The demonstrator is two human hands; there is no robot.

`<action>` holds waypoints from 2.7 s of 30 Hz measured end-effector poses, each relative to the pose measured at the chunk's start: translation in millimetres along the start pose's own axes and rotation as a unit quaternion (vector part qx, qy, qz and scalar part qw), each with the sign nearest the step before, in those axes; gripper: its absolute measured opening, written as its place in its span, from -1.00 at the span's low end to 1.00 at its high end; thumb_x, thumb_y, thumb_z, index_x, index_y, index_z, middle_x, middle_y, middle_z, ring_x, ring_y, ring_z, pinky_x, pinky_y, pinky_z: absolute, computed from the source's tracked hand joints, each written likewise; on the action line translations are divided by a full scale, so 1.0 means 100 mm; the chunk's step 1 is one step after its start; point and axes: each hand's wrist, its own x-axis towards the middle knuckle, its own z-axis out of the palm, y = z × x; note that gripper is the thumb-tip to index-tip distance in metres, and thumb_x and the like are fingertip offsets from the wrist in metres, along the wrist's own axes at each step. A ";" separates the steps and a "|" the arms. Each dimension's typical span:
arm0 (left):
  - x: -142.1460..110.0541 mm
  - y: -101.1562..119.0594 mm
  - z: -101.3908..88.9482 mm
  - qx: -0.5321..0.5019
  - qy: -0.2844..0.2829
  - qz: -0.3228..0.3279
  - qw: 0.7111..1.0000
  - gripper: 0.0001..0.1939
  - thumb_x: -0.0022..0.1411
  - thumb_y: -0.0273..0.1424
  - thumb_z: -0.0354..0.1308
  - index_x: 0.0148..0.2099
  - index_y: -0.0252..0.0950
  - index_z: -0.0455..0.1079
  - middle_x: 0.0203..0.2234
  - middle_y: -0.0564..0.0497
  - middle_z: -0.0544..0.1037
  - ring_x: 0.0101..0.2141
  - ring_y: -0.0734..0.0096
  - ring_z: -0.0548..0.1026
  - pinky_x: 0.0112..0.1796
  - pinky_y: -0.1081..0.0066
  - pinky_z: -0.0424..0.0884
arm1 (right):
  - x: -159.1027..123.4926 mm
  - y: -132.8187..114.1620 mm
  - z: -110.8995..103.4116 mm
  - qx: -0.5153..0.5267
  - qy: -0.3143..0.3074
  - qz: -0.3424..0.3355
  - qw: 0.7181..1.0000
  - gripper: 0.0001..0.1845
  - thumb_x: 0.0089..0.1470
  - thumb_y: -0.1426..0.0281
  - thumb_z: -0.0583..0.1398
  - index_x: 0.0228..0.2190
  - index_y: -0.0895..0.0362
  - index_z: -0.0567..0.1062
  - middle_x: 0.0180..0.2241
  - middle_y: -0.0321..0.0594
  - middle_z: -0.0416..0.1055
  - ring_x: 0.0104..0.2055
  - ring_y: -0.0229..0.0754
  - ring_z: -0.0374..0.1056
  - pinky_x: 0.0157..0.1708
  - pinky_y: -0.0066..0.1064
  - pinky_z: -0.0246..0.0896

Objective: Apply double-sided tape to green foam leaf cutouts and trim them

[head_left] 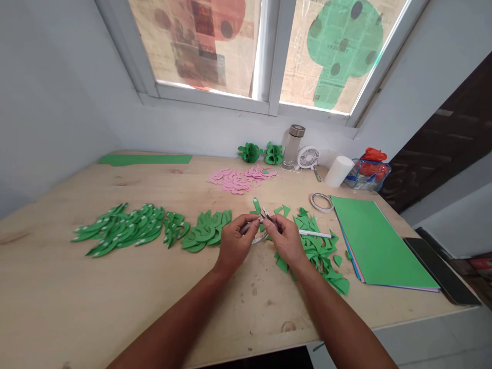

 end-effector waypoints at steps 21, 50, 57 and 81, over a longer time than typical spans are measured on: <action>0.00 -0.01 0.00 -0.005 -0.004 -0.006 1.000 -0.83 0.08 -0.34 0.13 -0.29 -0.30 0.46 -0.47 0.02 0.54 -0.45 0.42 0.48 -0.51 0.53 0.39 | 0.01 0.02 0.00 -0.006 0.006 0.005 1.000 -0.63 0.03 0.12 0.08 -0.56 0.17 0.37 -0.64 -0.40 0.09 -0.57 -0.35 0.02 -0.56 -0.50 -0.08; 0.01 -0.01 0.00 -0.007 0.001 -0.010 1.000 -0.82 0.08 -0.34 0.12 -0.29 -0.30 0.47 -0.49 0.03 0.53 -0.50 0.46 0.45 -0.53 0.54 0.37 | 0.00 0.01 0.01 0.002 -0.004 0.003 1.000 -0.63 0.03 0.12 0.08 -0.51 0.17 0.41 -0.63 -0.39 0.11 -0.56 -0.35 0.03 -0.57 -0.51 -0.07; 0.01 -0.02 -0.01 -0.008 -0.003 -0.013 1.000 -0.82 0.08 -0.34 0.12 -0.29 -0.29 0.47 -0.46 0.01 0.53 -0.47 0.44 0.46 -0.51 0.53 0.38 | 0.01 0.00 0.00 -0.005 -0.001 0.004 1.000 -0.63 0.03 0.12 0.08 -0.55 0.16 0.39 -0.63 -0.39 0.10 -0.56 -0.34 0.03 -0.56 -0.51 -0.07; 0.01 0.00 -0.01 0.002 0.004 -0.015 1.000 -0.83 0.08 -0.34 0.12 -0.31 -0.31 0.47 -0.50 0.04 0.52 -0.54 0.49 0.43 -0.54 0.55 0.35 | 0.01 -0.01 -0.01 -0.007 0.002 0.002 1.000 -0.65 0.04 0.15 0.08 -0.54 0.17 0.39 -0.64 -0.40 0.08 -0.57 -0.35 0.03 -0.56 -0.50 -0.09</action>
